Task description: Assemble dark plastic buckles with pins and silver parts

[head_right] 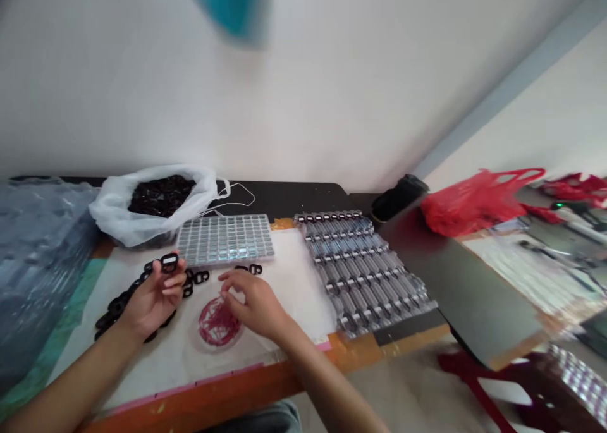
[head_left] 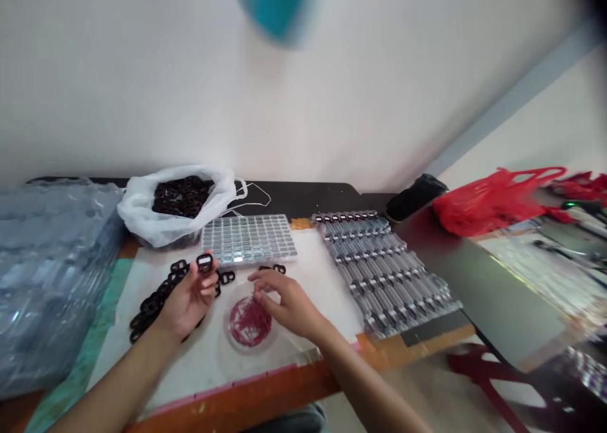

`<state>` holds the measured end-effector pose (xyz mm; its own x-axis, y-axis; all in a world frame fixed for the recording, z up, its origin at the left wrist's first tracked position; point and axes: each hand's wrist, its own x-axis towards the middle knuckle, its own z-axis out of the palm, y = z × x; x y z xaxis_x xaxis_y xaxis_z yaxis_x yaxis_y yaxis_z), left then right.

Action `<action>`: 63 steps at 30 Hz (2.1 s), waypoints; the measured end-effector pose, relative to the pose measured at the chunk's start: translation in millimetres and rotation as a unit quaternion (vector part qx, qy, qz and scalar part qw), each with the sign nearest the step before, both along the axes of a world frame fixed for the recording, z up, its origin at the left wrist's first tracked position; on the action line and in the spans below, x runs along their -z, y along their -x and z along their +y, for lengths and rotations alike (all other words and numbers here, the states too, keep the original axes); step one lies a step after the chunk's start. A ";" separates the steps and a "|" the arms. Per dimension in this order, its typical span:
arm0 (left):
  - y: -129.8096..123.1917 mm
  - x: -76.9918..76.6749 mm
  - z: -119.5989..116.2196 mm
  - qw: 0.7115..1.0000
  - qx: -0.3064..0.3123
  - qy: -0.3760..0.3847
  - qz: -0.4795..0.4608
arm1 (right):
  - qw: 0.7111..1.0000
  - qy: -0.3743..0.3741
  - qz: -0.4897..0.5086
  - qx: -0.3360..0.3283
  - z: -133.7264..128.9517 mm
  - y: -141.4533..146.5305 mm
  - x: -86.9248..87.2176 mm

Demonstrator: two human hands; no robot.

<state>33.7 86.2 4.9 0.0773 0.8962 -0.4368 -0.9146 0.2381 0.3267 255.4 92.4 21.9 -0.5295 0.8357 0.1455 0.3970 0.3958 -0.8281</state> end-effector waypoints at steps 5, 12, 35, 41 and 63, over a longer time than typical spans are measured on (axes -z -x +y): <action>0.8 5.7 2.3 1.000 0.008 -0.020 0.022 | 0.997 -0.032 -0.038 -0.063 -20.1 13.1 -1.3; -5.0 15.9 1.7 0.996 0.040 -0.049 0.058 | 0.986 -0.156 0.033 -0.041 12.9 20.4 -20.8; -9.8 35.4 3.2 0.988 0.073 -0.110 0.079 | 0.928 -0.363 -0.036 0.077 31.8 55.4 6.3; -9.8 37.0 2.9 0.988 0.071 -0.106 0.083 | 0.920 -0.383 -0.043 0.073 31.8 53.9 10.5; -7.7 33.6 1.6 0.990 0.060 -0.097 0.085 | 0.906 -0.416 0.035 0.075 33.8 52.2 6.4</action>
